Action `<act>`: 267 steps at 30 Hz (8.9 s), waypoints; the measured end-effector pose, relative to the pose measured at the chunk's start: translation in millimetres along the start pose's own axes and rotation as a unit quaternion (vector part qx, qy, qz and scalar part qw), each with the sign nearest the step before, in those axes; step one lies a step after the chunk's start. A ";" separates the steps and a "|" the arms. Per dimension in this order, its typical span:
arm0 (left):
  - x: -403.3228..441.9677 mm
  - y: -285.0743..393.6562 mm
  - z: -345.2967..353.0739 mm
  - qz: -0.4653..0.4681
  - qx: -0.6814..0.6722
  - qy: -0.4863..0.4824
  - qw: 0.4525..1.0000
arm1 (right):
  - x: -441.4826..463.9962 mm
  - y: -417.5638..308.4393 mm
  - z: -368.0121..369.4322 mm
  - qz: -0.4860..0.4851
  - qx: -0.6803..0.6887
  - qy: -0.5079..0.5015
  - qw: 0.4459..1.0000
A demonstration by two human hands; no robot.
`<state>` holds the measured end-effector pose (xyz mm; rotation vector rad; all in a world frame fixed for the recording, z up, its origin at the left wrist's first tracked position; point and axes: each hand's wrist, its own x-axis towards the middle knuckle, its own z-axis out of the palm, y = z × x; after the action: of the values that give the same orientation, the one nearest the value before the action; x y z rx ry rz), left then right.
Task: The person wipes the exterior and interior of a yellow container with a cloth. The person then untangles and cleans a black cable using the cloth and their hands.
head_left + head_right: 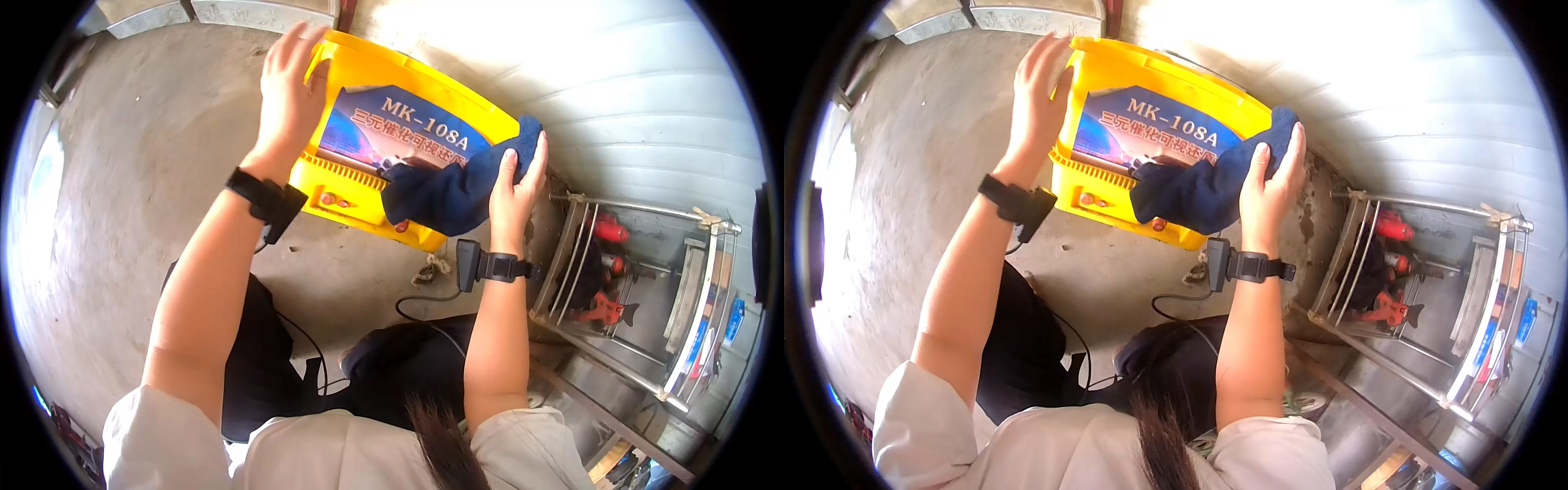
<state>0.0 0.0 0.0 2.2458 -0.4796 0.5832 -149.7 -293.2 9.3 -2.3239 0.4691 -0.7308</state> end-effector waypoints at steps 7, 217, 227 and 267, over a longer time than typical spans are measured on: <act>-24.7 5.5 1.1 -0.321 -0.103 -0.208 0.918 | -16.1 23.8 0.3 0.210 0.100 -0.042 0.972; -57.1 110.1 42.9 0.140 -0.157 -0.207 0.955 | -10.1 -13.6 17.0 0.009 -0.253 0.040 0.967; -61.2 110.2 45.8 0.196 -0.103 -0.294 0.930 | -20.3 -49.4 8.4 0.155 -0.421 -0.319 0.835; -18.4 52.0 -52.3 0.194 0.066 -0.306 0.930 | 10.2 -99.8 -60.2 -0.035 0.369 0.321 0.872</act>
<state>-54.8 8.4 52.0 2.4570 -1.2493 0.0802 -164.9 -254.5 118.6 -1.3520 0.3002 -1.4352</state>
